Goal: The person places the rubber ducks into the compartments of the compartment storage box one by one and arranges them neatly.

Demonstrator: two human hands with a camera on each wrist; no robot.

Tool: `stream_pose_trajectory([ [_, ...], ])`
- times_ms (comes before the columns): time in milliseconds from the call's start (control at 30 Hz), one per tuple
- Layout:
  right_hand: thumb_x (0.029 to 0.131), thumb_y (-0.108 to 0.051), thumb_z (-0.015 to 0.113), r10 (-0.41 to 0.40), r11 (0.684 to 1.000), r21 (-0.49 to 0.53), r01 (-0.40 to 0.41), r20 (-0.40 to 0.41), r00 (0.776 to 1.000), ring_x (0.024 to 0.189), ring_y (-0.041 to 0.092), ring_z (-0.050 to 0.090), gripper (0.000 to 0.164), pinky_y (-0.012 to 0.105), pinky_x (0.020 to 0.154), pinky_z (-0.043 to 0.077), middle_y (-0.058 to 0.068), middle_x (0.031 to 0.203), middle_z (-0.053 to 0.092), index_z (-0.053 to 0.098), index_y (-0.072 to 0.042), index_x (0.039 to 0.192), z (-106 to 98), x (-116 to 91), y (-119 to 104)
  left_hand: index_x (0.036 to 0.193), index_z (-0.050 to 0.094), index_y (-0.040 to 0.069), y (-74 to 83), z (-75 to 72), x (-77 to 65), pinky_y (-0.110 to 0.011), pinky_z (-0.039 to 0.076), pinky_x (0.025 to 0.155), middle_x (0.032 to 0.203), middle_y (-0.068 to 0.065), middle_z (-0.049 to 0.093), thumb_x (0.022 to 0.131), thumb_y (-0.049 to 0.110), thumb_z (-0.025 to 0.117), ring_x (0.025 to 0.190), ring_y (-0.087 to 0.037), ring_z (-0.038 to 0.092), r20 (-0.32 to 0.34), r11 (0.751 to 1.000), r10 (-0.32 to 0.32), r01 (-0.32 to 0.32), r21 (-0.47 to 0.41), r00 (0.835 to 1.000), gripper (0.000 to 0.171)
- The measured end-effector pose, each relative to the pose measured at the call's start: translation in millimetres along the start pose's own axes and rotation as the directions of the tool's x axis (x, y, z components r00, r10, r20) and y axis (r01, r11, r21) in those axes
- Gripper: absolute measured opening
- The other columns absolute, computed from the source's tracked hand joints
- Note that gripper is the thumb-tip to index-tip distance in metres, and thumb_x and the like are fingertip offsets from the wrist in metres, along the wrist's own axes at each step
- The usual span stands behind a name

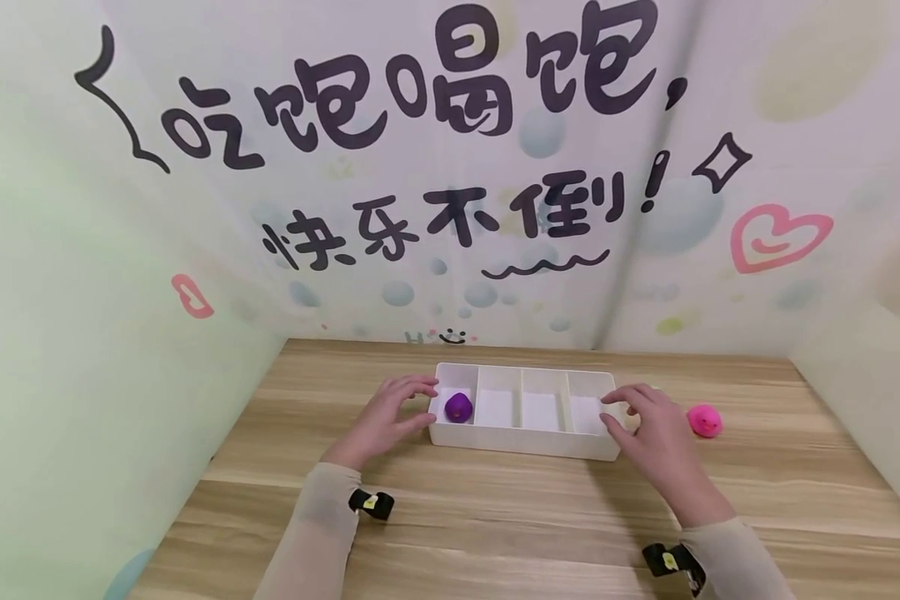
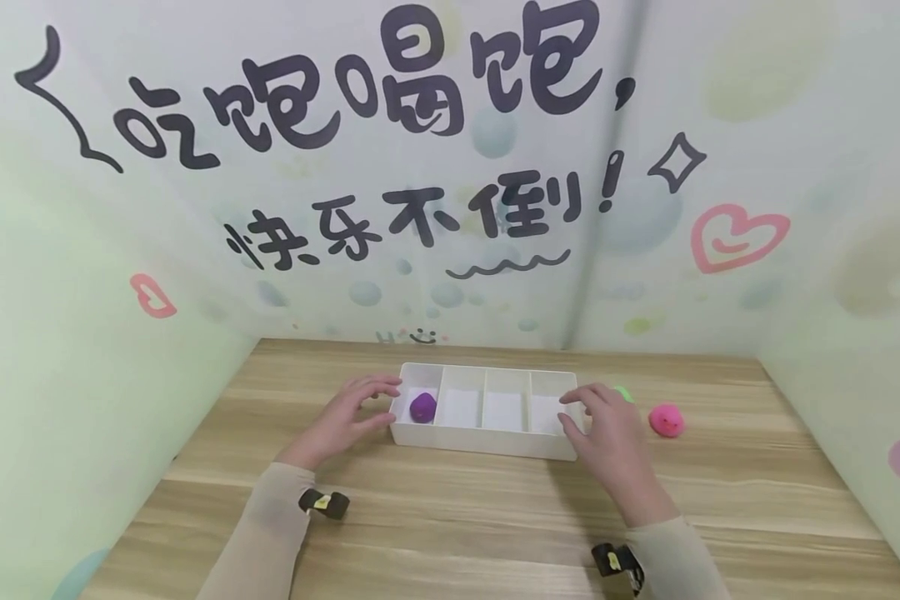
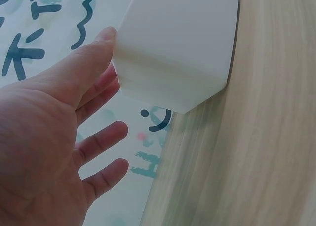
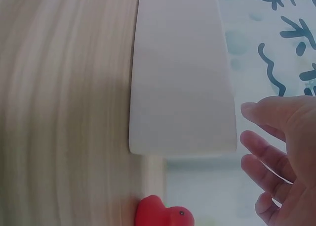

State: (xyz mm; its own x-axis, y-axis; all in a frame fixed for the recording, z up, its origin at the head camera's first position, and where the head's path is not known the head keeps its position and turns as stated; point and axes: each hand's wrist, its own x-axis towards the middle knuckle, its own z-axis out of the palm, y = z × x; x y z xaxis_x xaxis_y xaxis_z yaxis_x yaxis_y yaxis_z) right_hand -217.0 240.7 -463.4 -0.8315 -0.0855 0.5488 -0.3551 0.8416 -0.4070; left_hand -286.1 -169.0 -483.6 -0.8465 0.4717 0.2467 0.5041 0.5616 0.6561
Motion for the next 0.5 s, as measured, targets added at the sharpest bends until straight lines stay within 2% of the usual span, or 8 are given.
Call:
stream_pose_trajectory([
  [100,0.082,-0.009,0.086,0.019,1.000,-0.013,-0.019,0.020,1.000,0.082,0.024,0.063,0.023,0.030,0.061,0.053,0.009,0.106,0.073,0.075,-0.011,0.101,-4.9,-3.4,3.9,0.127,0.067,0.010,0.8,1.4,1.6,-0.055,0.046,0.110,0.151,-0.001,0.057,0.094,0.024,0.076,0.136,-0.032,0.048,-0.001,1.000,0.004,-0.004,0.006,1.000,0.037],
  [300,0.082,-0.012,0.086,0.042,0.998,-0.049,-0.039,0.061,0.997,0.096,0.036,0.067,0.026,0.054,0.081,0.056,0.015,0.110,0.073,0.075,-0.011,0.106,-13.4,-8.4,12.2,0.128,0.067,0.010,4.1,-0.5,1.4,-0.060,0.039,0.116,0.151,-0.001,0.057,0.094,0.023,0.077,0.139,-0.034,0.047,-0.002,0.998,-0.012,0.013,0.055,1.000,0.038],
  [433,0.083,-0.014,0.086,0.037,0.998,-0.057,-0.034,0.047,0.998,0.103,0.042,0.068,0.025,0.060,0.088,0.053,0.016,0.109,0.074,0.076,-0.009,0.105,-20.3,-9.3,19.4,0.129,0.067,0.010,5.5,-1.7,1.2,-0.063,0.035,0.118,0.152,-0.001,0.057,0.094,0.024,0.076,0.142,-0.035,0.044,0.007,0.997,-0.016,0.016,0.071,1.000,0.038],
  [500,0.083,-0.013,0.085,0.036,0.998,-0.057,-0.034,0.032,0.999,0.098,0.041,0.069,0.023,0.061,0.088,0.050,0.017,0.107,0.074,0.076,-0.007,0.104,-24.7,-9.7,23.3,0.128,0.067,0.011,5.8,-1.7,1.4,-0.063,0.035,0.118,0.152,-0.002,0.057,0.094,0.024,0.076,0.142,-0.035,0.045,0.009,0.997,-0.012,0.011,0.075,1.000,0.038],
])
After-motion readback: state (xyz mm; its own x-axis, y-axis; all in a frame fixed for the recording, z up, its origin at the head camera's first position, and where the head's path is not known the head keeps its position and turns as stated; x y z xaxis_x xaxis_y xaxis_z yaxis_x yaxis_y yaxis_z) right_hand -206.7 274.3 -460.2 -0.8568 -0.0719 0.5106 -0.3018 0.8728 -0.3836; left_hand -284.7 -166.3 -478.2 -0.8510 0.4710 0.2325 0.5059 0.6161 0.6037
